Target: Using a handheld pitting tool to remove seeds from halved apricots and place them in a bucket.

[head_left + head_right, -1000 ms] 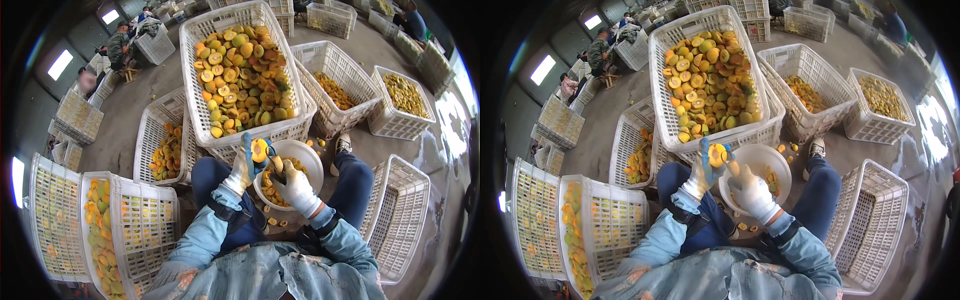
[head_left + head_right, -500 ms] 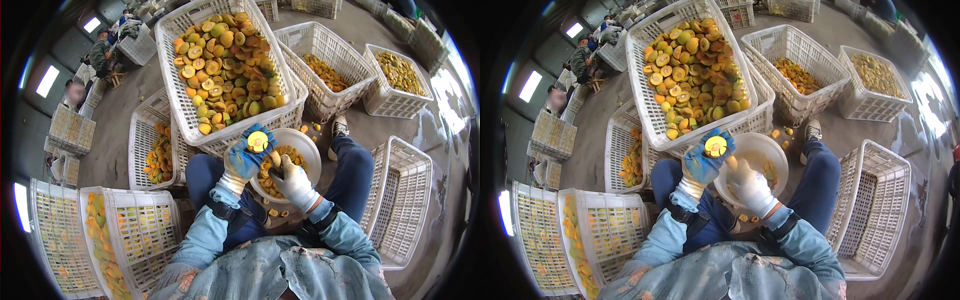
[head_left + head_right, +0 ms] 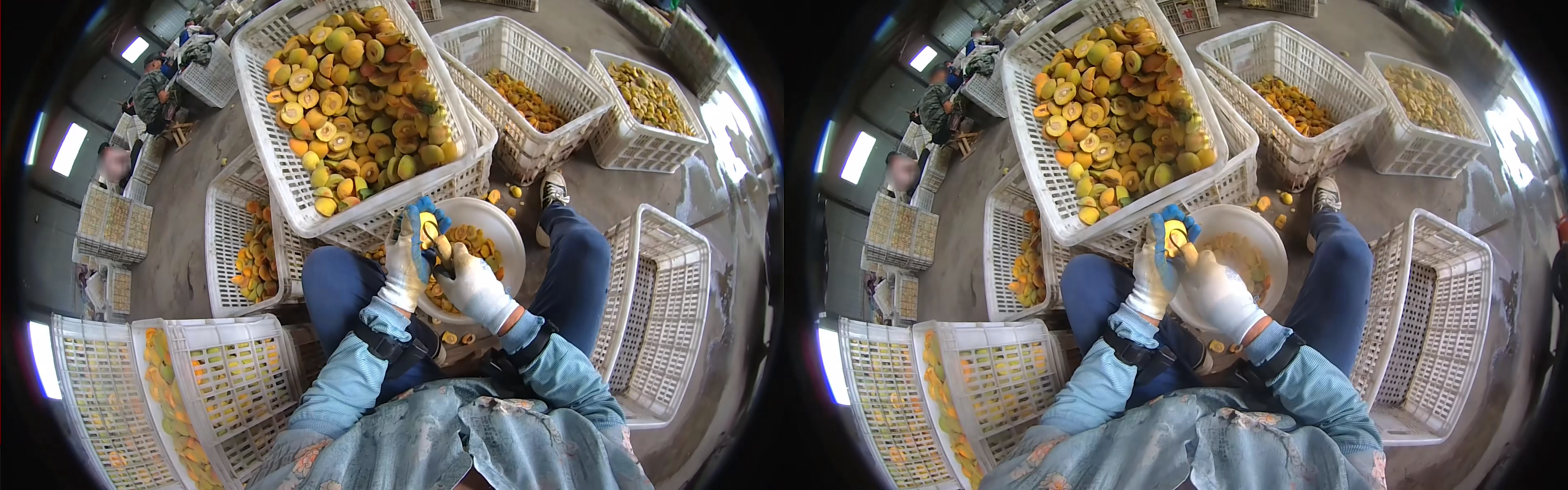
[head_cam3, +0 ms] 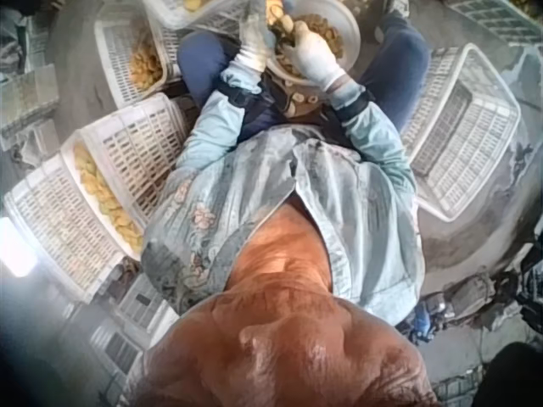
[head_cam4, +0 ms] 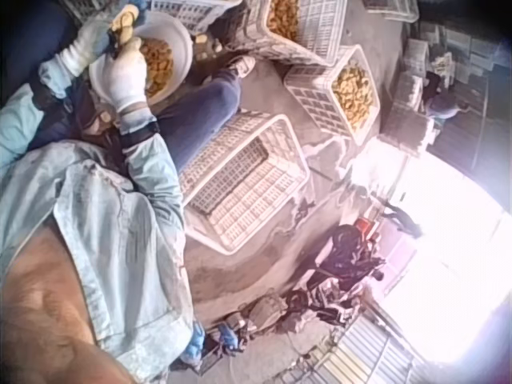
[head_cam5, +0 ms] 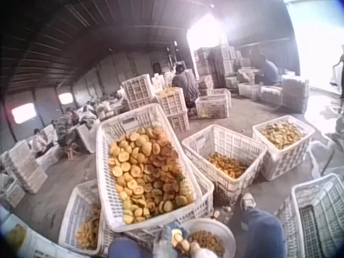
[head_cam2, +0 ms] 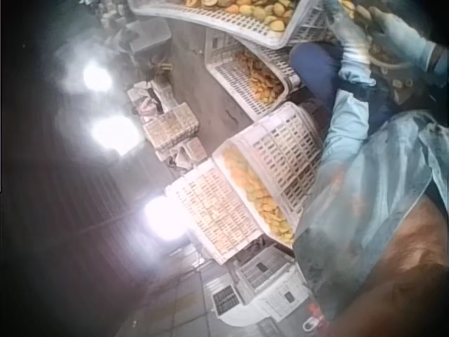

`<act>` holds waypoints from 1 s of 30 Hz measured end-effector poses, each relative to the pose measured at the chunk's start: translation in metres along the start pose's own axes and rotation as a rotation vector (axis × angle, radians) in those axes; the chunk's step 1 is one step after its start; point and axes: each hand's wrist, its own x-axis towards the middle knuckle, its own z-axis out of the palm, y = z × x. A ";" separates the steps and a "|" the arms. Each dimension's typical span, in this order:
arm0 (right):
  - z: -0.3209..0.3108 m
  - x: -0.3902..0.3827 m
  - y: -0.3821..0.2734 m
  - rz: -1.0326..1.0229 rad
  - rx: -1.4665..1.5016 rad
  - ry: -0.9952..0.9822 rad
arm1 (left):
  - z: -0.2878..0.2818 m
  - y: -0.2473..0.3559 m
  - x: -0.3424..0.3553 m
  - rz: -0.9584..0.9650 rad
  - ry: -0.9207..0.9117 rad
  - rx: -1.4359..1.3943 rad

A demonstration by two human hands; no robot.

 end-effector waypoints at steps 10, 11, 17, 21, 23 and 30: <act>0.012 0.003 0.024 -0.250 0.069 -0.005 | -0.002 -0.012 -0.005 0.166 -0.036 0.220; 0.017 0.003 0.029 -0.309 0.063 0.040 | -0.005 -0.017 -0.004 0.179 -0.049 0.240; -0.001 0.004 0.002 0.181 0.538 -0.150 | -0.007 -0.014 -0.006 0.237 -0.126 0.290; 0.006 0.003 0.001 0.230 0.737 -0.096 | 0.005 -0.010 -0.006 0.224 -0.148 0.327; 0.016 0.003 0.006 0.270 0.836 -0.081 | 0.004 -0.011 -0.006 0.209 -0.135 0.259; 0.011 0.005 0.007 0.279 0.806 -0.143 | 0.004 -0.013 -0.010 0.226 -0.090 0.340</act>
